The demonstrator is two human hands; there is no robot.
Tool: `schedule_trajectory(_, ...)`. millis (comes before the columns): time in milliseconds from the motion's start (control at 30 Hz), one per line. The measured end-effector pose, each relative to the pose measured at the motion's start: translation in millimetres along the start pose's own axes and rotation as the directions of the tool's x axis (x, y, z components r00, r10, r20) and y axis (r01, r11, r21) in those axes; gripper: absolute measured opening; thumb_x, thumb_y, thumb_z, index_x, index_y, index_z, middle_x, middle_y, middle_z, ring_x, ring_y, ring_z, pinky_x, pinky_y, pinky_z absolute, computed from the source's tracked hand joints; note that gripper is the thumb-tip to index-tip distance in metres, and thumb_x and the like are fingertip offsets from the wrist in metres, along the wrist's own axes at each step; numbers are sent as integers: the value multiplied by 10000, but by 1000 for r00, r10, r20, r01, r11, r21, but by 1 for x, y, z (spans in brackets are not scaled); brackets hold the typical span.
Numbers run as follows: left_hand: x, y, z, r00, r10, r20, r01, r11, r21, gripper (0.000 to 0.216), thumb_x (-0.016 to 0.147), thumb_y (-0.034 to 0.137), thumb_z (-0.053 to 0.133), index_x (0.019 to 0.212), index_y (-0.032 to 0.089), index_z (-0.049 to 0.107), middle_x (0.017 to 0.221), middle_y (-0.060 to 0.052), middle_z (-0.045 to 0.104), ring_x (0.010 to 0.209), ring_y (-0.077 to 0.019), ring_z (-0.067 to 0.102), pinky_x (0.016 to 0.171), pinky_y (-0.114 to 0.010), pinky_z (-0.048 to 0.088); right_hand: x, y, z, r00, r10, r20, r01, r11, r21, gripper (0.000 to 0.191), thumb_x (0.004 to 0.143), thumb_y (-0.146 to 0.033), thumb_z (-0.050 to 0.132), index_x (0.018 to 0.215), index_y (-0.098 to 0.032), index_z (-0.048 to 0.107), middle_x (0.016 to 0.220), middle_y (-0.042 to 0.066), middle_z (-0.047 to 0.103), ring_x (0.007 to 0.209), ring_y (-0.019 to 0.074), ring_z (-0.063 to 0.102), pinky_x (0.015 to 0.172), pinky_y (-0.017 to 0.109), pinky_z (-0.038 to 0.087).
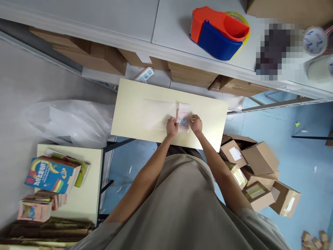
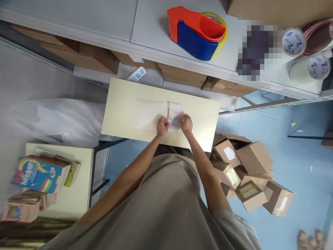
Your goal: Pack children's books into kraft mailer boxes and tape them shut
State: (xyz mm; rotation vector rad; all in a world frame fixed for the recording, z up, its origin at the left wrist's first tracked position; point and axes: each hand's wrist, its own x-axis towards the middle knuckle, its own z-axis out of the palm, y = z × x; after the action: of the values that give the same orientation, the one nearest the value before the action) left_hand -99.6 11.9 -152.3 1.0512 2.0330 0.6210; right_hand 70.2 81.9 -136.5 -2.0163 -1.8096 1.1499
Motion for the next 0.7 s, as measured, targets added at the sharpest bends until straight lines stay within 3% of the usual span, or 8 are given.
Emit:
schedule_trajectory(67,-2,-1,0,999,46,2,-46,999,-12,243,962,64,592,1126,209,696,1240,-117,670,1014,-220,730,1042,-401,589,18,-3,0,993,117,-8,-117,993,20,340,1017,-364,687,1298,-177,719,1226,169,814,1113,305,778,1007,427,594)
schedule_trajectory(167,-4,2,3,998,69,9,-69,998,-5,296,967,39,550,1134,197,735,1244,-138,641,1107,-248,704,1113,-421,556,35,-13,5,980,201,-12,-201,979,17,233,1034,-390,701,1117,-184,771,1123,174,836,1086,313,795,976,408,590)
schedule_trajectory(267,-8,13,9,998,55,18,-56,998,36,243,977,169,698,1218,148,717,1288,-195,616,1286,-352,621,1177,-493,494,40,-23,11,975,222,-26,-222,975,-19,294,1076,-414,642,950,-186,779,1069,200,843,1060,337,806,945,409,596)
schedule_trajectory(400,-18,34,17,999,6,31,-11,988,155,844,762,421,992,1415,84,576,1425,-271,541,1370,-454,523,1140,-540,493,40,-38,11,976,215,-39,-217,974,-64,389,1100,-465,595,882,-191,766,982,202,845,1036,346,814,927,399,605)
schedule_trajectory(467,-23,40,17,1000,-19,22,15,983,185,922,746,411,992,1473,91,523,1437,-262,538,1368,-446,518,1125,-531,502,37,-46,4,978,211,7,-209,971,-117,406,1119,-470,555,933,-180,772,943,187,840,1027,332,817,930,385,608)
schedule_trajectory(567,-26,40,14,1000,-17,18,14,985,173,757,853,340,879,1483,97,535,1421,-244,555,1344,-417,541,1145,-520,488,27,-55,-14,995,98,27,-88,963,-257,369,1139,-400,500,1187,-134,752,1074,193,831,1067,323,804,957,401,615)
schedule_trajectory(633,-25,35,12,1000,4,26,-8,990,138,676,895,309,821,1484,100,562,1414,-241,567,1337,-413,552,1170,-524,472,18,-59,-28,994,-104,39,111,917,-384,378,1114,-242,462,1416,-143,666,1372,208,755,1173,324,774,976,428,623)
schedule_trajectory(700,-23,29,10,999,32,34,-34,996,88,671,911,291,792,1516,107,567,1400,-233,583,1344,-410,554,1196,-526,454,12,-60,-41,935,-292,200,354,797,-490,546,1037,-98,451,1553,-209,593,1647,170,580,1252,326,741,985,450,635)
